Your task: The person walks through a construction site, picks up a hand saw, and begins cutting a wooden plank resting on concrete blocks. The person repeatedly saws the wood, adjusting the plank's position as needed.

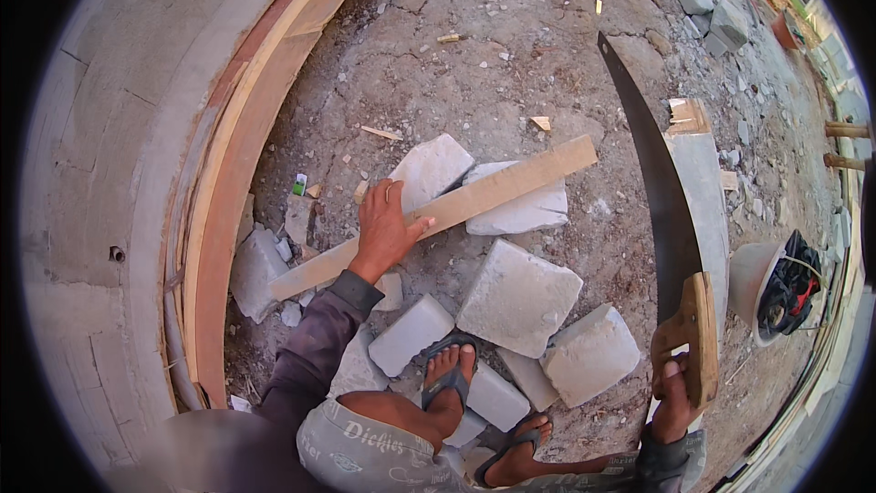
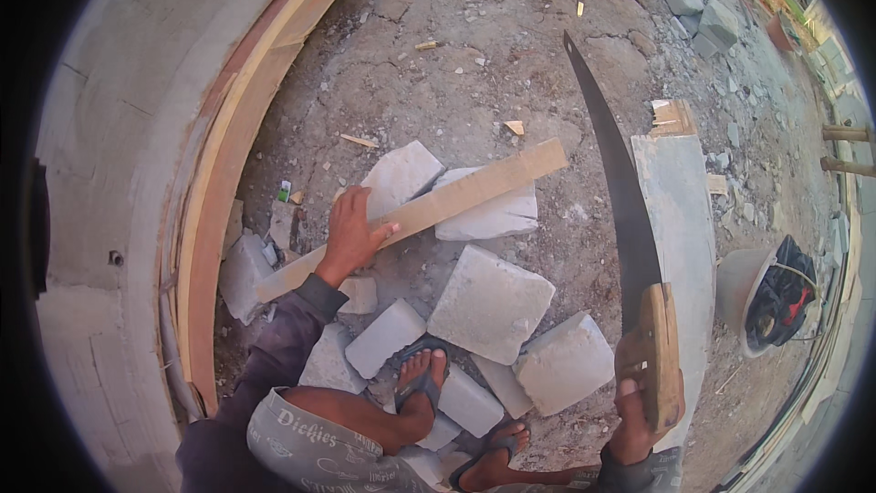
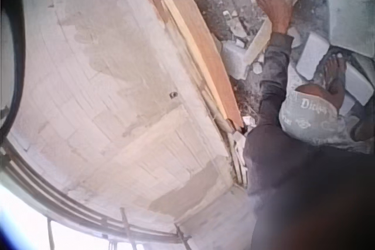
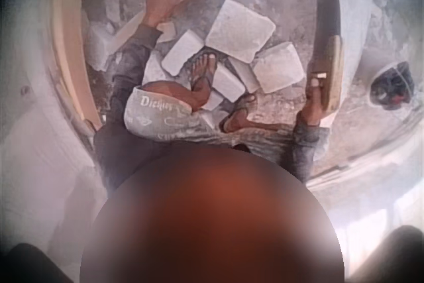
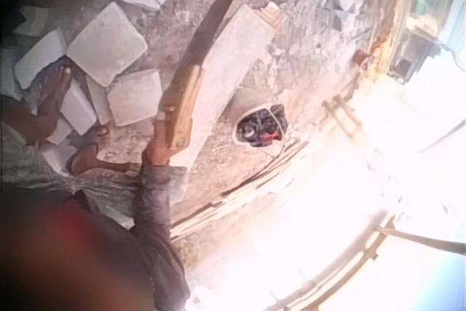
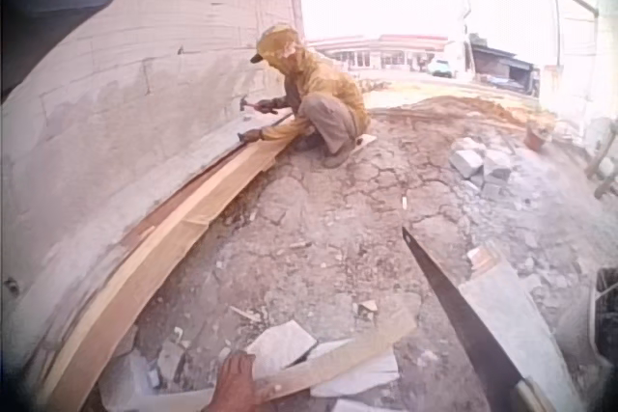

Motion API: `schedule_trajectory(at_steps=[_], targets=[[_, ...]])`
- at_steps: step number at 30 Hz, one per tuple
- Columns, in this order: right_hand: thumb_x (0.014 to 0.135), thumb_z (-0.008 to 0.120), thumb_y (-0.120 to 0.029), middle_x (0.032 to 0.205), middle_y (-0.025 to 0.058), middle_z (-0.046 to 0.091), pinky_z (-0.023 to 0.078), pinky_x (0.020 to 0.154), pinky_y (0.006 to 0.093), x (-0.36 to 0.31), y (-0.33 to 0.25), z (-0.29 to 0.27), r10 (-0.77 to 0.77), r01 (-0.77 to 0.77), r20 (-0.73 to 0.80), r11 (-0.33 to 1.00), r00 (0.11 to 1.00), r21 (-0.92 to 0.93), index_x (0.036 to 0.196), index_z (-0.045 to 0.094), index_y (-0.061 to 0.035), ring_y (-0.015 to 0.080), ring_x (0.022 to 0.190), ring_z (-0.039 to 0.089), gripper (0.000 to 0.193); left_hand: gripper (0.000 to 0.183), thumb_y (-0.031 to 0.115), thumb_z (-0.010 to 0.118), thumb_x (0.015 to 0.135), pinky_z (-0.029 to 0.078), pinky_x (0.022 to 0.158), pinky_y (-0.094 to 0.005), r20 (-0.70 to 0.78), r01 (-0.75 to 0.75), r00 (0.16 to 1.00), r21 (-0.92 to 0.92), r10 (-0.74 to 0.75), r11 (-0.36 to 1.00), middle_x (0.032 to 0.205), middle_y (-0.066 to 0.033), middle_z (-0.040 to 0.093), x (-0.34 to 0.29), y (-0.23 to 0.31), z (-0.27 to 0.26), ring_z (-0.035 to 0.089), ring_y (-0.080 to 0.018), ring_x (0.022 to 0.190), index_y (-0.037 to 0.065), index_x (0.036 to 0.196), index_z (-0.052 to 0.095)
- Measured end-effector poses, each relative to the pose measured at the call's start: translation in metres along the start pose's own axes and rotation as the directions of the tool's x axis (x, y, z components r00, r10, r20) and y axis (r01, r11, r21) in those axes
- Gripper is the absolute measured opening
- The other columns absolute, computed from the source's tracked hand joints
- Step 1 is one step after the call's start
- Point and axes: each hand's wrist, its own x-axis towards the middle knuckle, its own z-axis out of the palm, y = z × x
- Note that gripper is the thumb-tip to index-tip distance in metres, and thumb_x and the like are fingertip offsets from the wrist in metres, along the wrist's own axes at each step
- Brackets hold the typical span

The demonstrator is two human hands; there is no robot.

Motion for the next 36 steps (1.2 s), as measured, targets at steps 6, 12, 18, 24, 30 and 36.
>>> schedule_trajectory(at_steps=[6, 12, 18, 24, 30, 36], targets=[[0.088, 0.074, -0.007, 0.080, 0.0021, 0.059, 0.045, 0.059, 0.0280, 0.015, 0.014, 0.048, -0.012, 0.006, 0.118, 0.999, 0.993, 0.044, 0.097, 0.062, -0.0018, 0.0109, 0.065, 0.054, 0.017, 0.083, 0.020, 0.089, 0.073, 0.036, 0.110, -0.0499, 0.011, 0.034, 0.999, 0.037, -0.035, 0.999, 0.137, -0.0196, 0.052, -0.047, -0.019, 0.028, 0.048, -0.0388, 0.132, 0.002, 0.143, 0.048], [0.086, 0.076, -0.006, 0.081, 0.0038, 0.061, 0.047, 0.060, 0.0286, -0.004, 0.024, 0.088, -0.018, -0.002, 0.210, 0.995, 0.978, 0.095, 0.093, 0.062, -0.0021, 0.0122, 0.068, 0.058, 0.016, 0.078, 0.012, 0.088, 0.071, 0.040, 0.099, -0.0473, 0.091, 0.058, 0.994, -0.026, -0.056, 0.998, 0.123, -0.0143, 0.058, -0.035, -0.008, 0.018, 0.055, -0.0353, 0.121, 0.006, 0.139, 0.052], [0.083, 0.078, -0.007, 0.084, 0.0068, 0.063, 0.048, 0.071, 0.0340, 0.000, 0.030, 0.114, -0.059, 0.047, 0.180, 0.996, 0.982, 0.071, 0.092, 0.064, -0.0020, 0.0181, 0.075, 0.060, 0.017, 0.071, 0.015, 0.085, 0.076, 0.040, 0.098, -0.0453, -0.011, -0.188, 0.982, -0.045, 0.188, 0.981, 0.119, -0.0147, 0.059, 0.022, 0.041, 0.006, 0.055, -0.0341, 0.116, 0.005, 0.138, 0.053], [0.084, 0.077, -0.007, 0.083, 0.0071, 0.063, 0.048, 0.072, 0.0344, 0.004, 0.030, 0.131, -0.113, 0.097, 0.125, 0.987, 0.986, 0.130, 0.093, 0.064, -0.0009, 0.0185, 0.076, 0.060, 0.017, 0.064, 0.016, 0.083, 0.079, 0.039, 0.100, -0.0462, 0.011, -0.249, 0.968, -0.118, 0.252, 0.961, 0.120, -0.0148, 0.061, 0.076, 0.068, 0.036, 0.056, -0.0333, 0.117, 0.005, 0.135, 0.054], [0.086, 0.078, -0.009, 0.083, 0.0037, 0.064, 0.049, 0.070, 0.0313, 0.007, 0.041, 0.143, -0.034, 0.011, 0.167, 0.991, 0.985, 0.135, 0.096, 0.064, -0.0010, 0.0123, 0.075, 0.058, 0.019, 0.065, 0.015, 0.083, 0.077, 0.039, 0.102, -0.0465, -0.046, -0.280, 0.960, -0.213, 0.277, 0.936, 0.123, -0.0152, 0.060, 0.075, 0.069, 0.063, 0.055, -0.0353, 0.120, 0.004, 0.134, 0.053], [0.086, 0.077, -0.008, 0.077, 0.0049, 0.063, 0.049, 0.067, 0.0321, 0.016, 0.055, 0.154, -0.112, 0.107, 0.199, 0.994, 0.974, 0.035, 0.098, 0.066, -0.0009, 0.0137, 0.069, 0.059, 0.018, 0.068, 0.013, 0.083, 0.075, 0.039, 0.103, -0.0458, -0.019, -0.278, 0.959, -0.258, 0.283, 0.925, 0.127, -0.0156, 0.059, 0.077, 0.091, 0.072, 0.054, -0.0360, 0.123, 0.004, 0.135, 0.053]])
